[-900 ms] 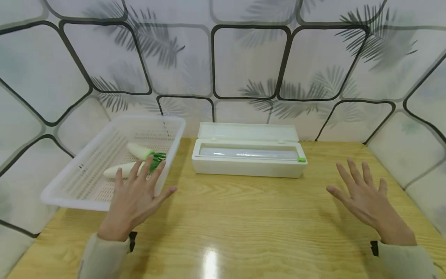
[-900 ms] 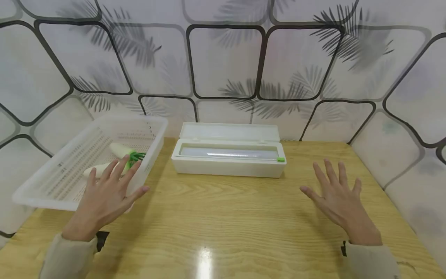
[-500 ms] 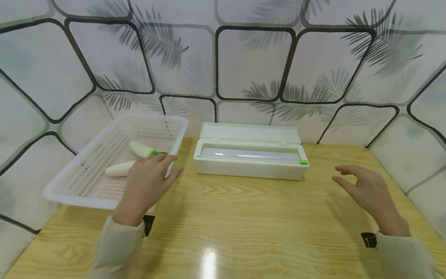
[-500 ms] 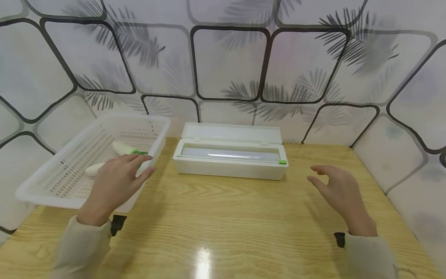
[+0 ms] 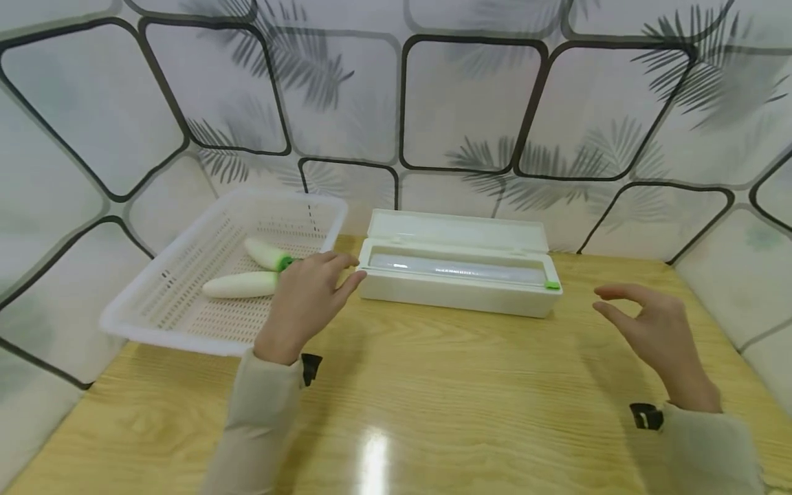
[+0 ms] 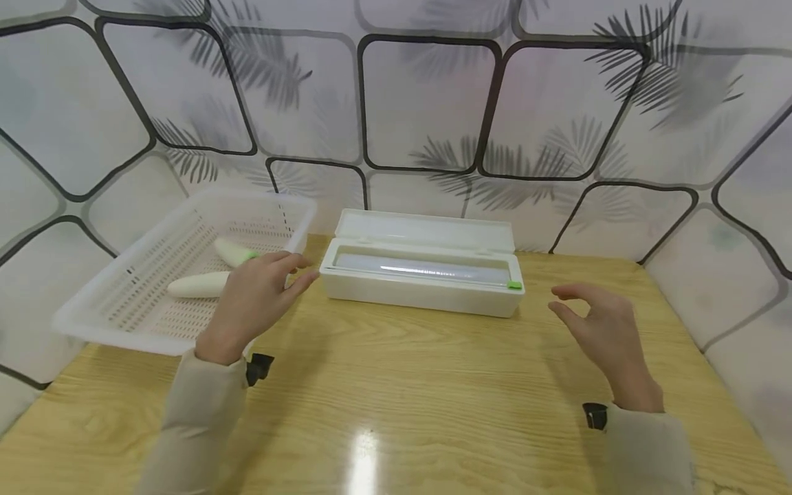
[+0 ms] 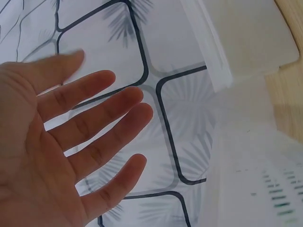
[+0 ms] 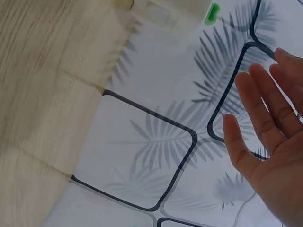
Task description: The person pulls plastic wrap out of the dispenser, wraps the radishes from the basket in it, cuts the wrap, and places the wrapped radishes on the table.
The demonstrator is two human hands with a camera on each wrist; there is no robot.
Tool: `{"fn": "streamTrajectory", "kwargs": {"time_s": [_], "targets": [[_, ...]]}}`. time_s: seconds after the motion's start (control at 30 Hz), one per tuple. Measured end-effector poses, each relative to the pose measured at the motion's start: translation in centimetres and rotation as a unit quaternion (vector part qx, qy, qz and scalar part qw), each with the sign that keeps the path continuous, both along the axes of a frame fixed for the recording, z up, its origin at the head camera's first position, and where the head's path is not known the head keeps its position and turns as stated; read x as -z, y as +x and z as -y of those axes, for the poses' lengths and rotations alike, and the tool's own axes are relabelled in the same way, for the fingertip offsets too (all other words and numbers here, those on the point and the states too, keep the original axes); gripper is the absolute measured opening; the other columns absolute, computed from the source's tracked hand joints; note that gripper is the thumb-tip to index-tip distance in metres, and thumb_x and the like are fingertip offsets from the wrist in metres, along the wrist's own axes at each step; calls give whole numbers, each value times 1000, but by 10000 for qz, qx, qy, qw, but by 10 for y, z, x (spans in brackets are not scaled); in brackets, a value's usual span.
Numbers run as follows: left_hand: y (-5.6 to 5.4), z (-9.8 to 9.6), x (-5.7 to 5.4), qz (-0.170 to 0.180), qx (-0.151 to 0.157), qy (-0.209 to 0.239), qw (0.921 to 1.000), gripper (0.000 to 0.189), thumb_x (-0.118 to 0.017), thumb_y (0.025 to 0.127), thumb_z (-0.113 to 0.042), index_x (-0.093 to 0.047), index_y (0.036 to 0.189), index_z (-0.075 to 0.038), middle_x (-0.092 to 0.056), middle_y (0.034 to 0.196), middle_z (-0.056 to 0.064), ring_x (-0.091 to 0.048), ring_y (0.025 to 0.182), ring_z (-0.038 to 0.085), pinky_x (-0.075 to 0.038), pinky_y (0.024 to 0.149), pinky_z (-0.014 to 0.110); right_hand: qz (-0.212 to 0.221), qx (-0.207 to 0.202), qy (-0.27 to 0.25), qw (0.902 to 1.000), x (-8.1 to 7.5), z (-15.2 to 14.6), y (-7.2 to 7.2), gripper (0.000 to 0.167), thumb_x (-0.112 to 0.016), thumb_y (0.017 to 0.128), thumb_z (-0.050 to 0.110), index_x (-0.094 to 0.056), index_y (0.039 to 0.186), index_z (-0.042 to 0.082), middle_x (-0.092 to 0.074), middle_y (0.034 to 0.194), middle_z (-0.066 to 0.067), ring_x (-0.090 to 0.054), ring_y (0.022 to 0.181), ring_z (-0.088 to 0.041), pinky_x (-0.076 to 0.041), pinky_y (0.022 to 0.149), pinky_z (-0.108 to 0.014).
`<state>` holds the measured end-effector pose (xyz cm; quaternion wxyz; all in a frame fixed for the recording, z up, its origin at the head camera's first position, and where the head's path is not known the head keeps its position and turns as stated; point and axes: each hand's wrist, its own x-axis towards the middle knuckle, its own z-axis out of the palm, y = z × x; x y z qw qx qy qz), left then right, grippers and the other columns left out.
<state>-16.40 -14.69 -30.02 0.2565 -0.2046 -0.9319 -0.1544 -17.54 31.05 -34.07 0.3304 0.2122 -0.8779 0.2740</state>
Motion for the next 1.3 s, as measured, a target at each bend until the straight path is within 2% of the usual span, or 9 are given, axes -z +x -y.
{"fn": "streamTrajectory", "kwargs": {"time_s": [0.13,0.23,0.37,0.47,0.53,0.67,0.73,0.9,1.3], "targets": [[-7,-6,4,59,30,96,9999,14,-75,93,-10,-76,104,-1,-75,100,13,-67,64,25,-49,49,33,-79,-177,-193,9996,3,6,-6,33,-80,70,-20,-76,99,-5,-74,89,-12,-49,69,22,-38,64,-4],[-12,-9,9,80,93,170,9998,13,-75,92,-7,-76,103,-1,-75,100,14,-67,64,24,-51,51,35,-150,-250,-341,9990,6,10,-11,33,-79,70,-21,-75,100,-7,-74,89,-18,-53,81,23,-36,57,-6],[-19,-13,15,113,191,246,9995,13,-75,92,-7,-76,103,-2,-75,99,14,-68,65,24,-53,55,37,-230,-351,-415,9983,11,16,-17,35,-79,69,-22,-74,100,-8,-73,88,-22,-52,84,23,-34,51,-10],[-23,-15,21,65,190,221,9996,12,-76,91,-7,-77,102,-2,-75,96,14,-67,64,24,-53,54,38,-277,-446,-363,9980,15,24,-23,33,-80,70,-22,-74,100,-9,-74,89,-21,-53,88,20,-40,66,-5],[-26,-16,24,10,175,194,9997,12,-77,90,-6,-77,100,-2,-74,93,13,-67,65,24,-53,55,39,-344,-504,-250,9978,17,29,-27,32,-80,70,-21,-73,100,-10,-74,89,-20,-61,87,9,-40,77,-4],[-31,-21,29,47,198,168,9997,12,-77,90,-6,-76,101,-2,-73,93,13,-67,73,27,-55,61,41,-474,-642,-113,9967,20,37,-33,33,-81,69,-22,-73,99,-10,-74,90,-19,-70,80,-27,-40,80,-4],[-34,-23,31,157,230,166,9995,13,-75,91,-6,-75,103,-2,-72,96,13,-68,77,28,-56,64,42,-547,-675,-68,9962,21,39,-34,34,-81,68,-23,-72,98,-10,-74,90,-19,-69,78,-37,-39,80,-4],[-45,-27,34,286,253,265,9989,14,-72,94,-6,-74,107,-1,-72,103,15,-68,77,28,-55,60,40,-634,-633,6,9960,24,40,-38,32,-81,69,-22,-73,98,-9,-74,90,-18,-65,66,-28,-39,69,-7],[-63,-26,47,130,435,454,9979,15,-73,93,-5,-74,107,0,-71,99,16,-66,77,29,-55,59,39,-600,-706,135,9956,32,43,-48,26,-82,70,-19,-72,93,-10,-73,91,-21,-65,70,-30,-39,63,-12]]}}
